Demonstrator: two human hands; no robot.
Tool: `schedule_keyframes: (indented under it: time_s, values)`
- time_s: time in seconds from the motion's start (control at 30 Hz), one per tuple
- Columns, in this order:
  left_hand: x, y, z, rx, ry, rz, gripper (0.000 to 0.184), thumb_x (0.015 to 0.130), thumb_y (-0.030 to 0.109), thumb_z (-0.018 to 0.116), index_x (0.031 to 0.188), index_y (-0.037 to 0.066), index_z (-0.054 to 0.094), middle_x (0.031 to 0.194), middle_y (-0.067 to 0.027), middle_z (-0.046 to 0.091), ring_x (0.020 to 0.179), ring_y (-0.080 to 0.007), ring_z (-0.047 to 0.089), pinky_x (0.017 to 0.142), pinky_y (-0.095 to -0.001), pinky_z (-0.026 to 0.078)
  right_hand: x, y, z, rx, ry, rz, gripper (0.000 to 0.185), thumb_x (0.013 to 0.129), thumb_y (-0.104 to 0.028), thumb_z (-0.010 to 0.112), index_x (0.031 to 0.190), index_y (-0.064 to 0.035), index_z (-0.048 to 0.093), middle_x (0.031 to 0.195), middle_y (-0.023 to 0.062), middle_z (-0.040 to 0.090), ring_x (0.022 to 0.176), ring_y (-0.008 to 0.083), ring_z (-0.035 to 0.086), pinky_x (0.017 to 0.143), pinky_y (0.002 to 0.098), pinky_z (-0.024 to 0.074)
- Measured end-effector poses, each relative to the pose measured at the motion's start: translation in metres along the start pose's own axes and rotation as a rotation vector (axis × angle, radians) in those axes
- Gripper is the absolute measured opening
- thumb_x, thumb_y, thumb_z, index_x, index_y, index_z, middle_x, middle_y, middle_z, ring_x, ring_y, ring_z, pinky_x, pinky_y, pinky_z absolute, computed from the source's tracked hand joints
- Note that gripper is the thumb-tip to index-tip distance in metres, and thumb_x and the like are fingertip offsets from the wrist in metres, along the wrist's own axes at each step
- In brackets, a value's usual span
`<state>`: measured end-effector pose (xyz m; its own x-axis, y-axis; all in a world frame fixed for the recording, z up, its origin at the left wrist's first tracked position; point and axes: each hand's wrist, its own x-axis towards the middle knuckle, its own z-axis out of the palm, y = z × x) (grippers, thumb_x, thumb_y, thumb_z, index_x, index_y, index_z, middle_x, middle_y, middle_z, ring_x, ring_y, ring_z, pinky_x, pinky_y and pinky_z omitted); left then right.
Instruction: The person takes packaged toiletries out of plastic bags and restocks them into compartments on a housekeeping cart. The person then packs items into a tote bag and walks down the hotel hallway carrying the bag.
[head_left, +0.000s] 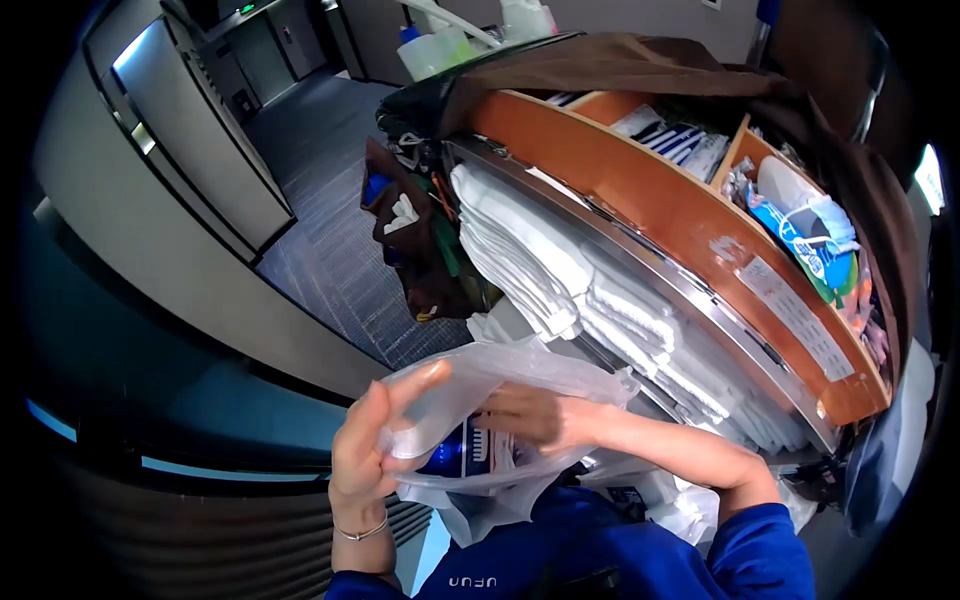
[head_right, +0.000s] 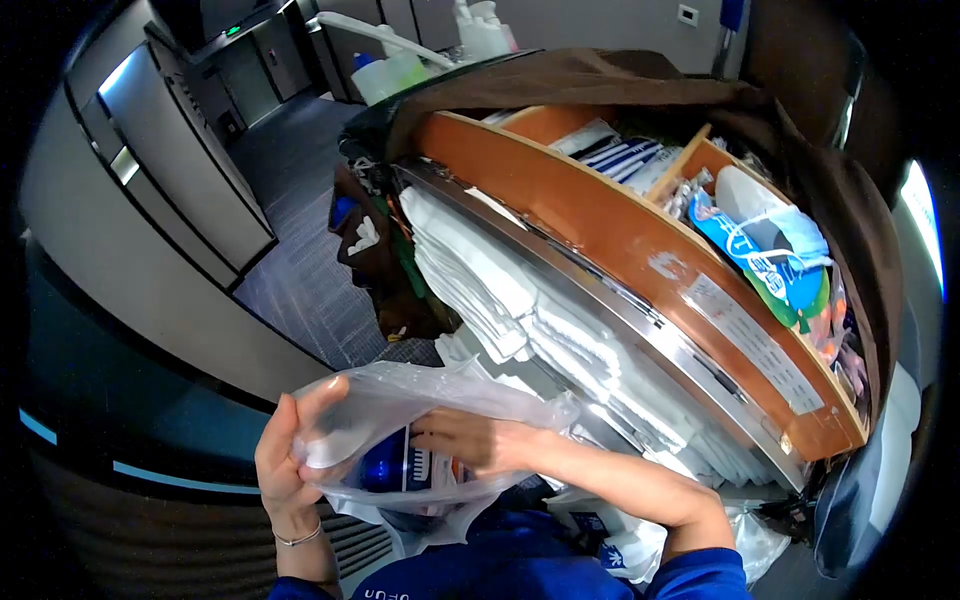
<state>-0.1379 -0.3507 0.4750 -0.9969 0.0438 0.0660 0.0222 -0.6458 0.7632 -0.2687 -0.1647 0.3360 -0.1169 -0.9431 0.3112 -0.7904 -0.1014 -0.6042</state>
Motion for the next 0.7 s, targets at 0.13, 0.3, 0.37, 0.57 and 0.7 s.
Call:
schedule_keyframes:
  time_s: [0.13,0.3,0.37,0.57,0.7]
  values:
    - [-0.006,-0.004,0.007,0.210,0.141,-0.068,0.055,0.101,0.033,0.024,0.126,-0.011,0.046,0.058,-0.0002,0.049,0.040,-0.0010,0.030,0.040,-0.0154,0.025,-0.005,-0.003,0.029,-0.438,-0.077,-0.243,0.049,0.083,-0.015,0.051,0.131,-0.0133,0.043,0.138,0.0106,0.042,0.128,0.0307,0.039,0.105,0.0432,0.0341]
    - [-0.015,-0.012,0.001,0.066,0.151,0.026,0.056,0.102,0.033,0.022,0.126,-0.010,0.046,0.049,0.0023,0.044,0.040,-0.0020,0.031,0.042,-0.0161,0.027,-0.024,-0.031,0.018,-0.513,-0.236,-0.164,0.045,0.083,-0.019,0.049,0.127,-0.0131,0.046,0.131,0.0079,0.046,0.124,0.0240,0.042,0.107,0.0367,0.0322]
    - [-0.019,-0.013,0.000,0.095,0.165,0.038,0.056,0.102,0.034,0.021,0.127,-0.010,0.045,0.049,0.0023,0.044,0.041,-0.0019,0.030,0.042,-0.0162,0.027,-0.034,-0.034,0.025,-0.620,-0.243,-0.139,0.044,0.081,-0.022,0.051,0.124,-0.0123,0.048,0.127,0.0069,0.050,0.121,0.0211,0.045,0.105,0.0360,0.0339]
    - [-0.019,-0.016,0.012,0.193,0.202,-0.047,0.057,0.101,0.039,0.019,0.130,-0.003,0.043,0.047,0.0027,0.039,0.039,-0.0052,0.030,0.040,-0.0184,0.027,-0.055,-0.023,0.024,-0.274,-0.204,0.018,0.037,0.081,-0.024,0.055,0.115,-0.0106,0.057,0.122,0.0090,0.052,0.116,0.0255,0.049,0.102,0.0356,0.0373]
    - [-0.013,-0.024,0.026,0.310,0.173,-0.045,0.056,0.100,0.034,0.027,0.111,-0.015,0.054,0.054,-0.0027,0.050,0.039,-0.0047,0.034,0.038,-0.0193,0.028,-0.065,-0.004,0.047,-0.163,0.099,0.035,0.034,0.079,-0.018,0.059,0.111,-0.0085,0.061,0.115,0.0105,0.056,0.111,0.0258,0.053,0.096,0.0359,0.0423]
